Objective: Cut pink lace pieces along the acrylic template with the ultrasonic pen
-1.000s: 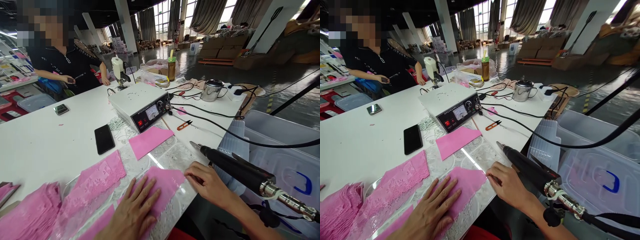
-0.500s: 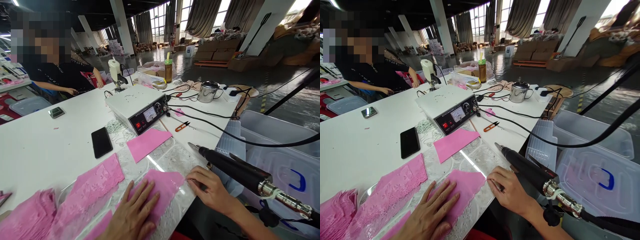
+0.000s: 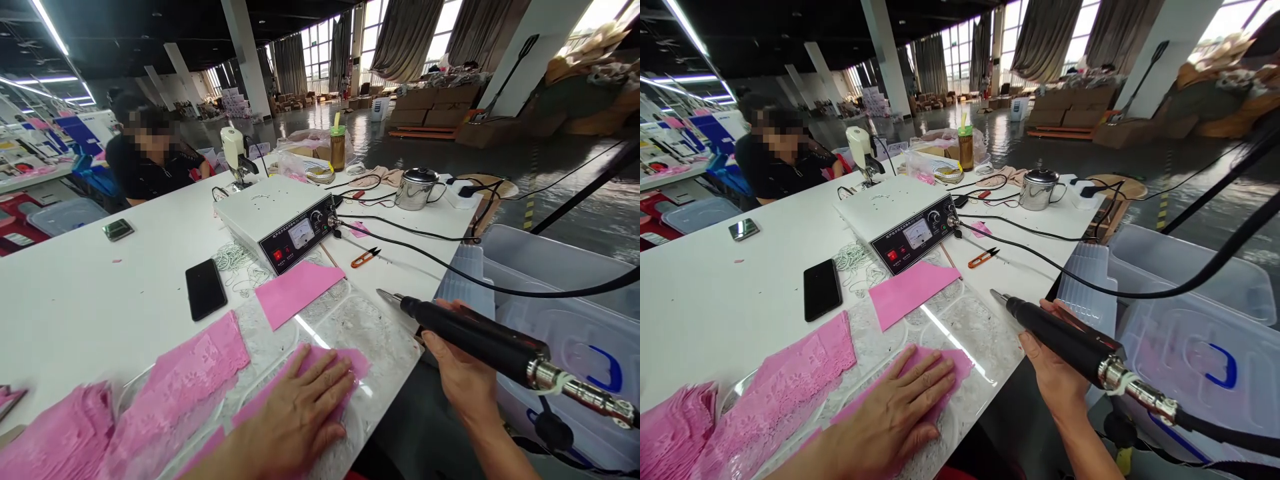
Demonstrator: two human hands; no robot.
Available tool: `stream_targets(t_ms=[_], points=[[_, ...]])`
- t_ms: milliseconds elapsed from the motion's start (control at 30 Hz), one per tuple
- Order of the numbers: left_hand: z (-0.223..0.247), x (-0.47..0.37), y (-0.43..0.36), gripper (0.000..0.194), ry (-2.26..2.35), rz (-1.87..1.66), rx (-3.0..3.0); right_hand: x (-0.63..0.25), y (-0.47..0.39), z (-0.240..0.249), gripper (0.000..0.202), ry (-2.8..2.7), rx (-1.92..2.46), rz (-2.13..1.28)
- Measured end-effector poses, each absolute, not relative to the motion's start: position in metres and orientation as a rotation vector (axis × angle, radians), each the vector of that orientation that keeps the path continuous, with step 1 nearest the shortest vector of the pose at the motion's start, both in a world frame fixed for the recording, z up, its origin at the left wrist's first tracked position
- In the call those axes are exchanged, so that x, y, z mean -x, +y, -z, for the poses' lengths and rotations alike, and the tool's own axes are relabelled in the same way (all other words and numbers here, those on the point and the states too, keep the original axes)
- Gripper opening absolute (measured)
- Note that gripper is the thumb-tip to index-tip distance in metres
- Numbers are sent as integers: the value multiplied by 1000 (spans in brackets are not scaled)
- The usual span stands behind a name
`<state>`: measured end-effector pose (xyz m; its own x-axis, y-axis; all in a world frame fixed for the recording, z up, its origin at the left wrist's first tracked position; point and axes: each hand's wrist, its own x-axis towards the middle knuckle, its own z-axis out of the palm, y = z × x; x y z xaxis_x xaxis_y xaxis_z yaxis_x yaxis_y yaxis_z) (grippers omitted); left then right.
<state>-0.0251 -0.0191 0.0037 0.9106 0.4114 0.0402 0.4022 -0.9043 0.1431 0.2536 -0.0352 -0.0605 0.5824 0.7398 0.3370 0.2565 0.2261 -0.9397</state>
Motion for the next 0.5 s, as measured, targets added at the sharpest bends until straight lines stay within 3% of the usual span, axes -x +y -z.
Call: stream_targets(t_ms=[100,300,500], points=[[-1,25,-19,62,610,-83,-2950,-240,-22,48,59,-817,1171,-461],[1,25,-20,62,607,-109,-2931,-233,2,26,31,-689,982,-349],[1,26,-20,60,600,-101,-2957,-245,-14,-5,13,-623,849,-536]])
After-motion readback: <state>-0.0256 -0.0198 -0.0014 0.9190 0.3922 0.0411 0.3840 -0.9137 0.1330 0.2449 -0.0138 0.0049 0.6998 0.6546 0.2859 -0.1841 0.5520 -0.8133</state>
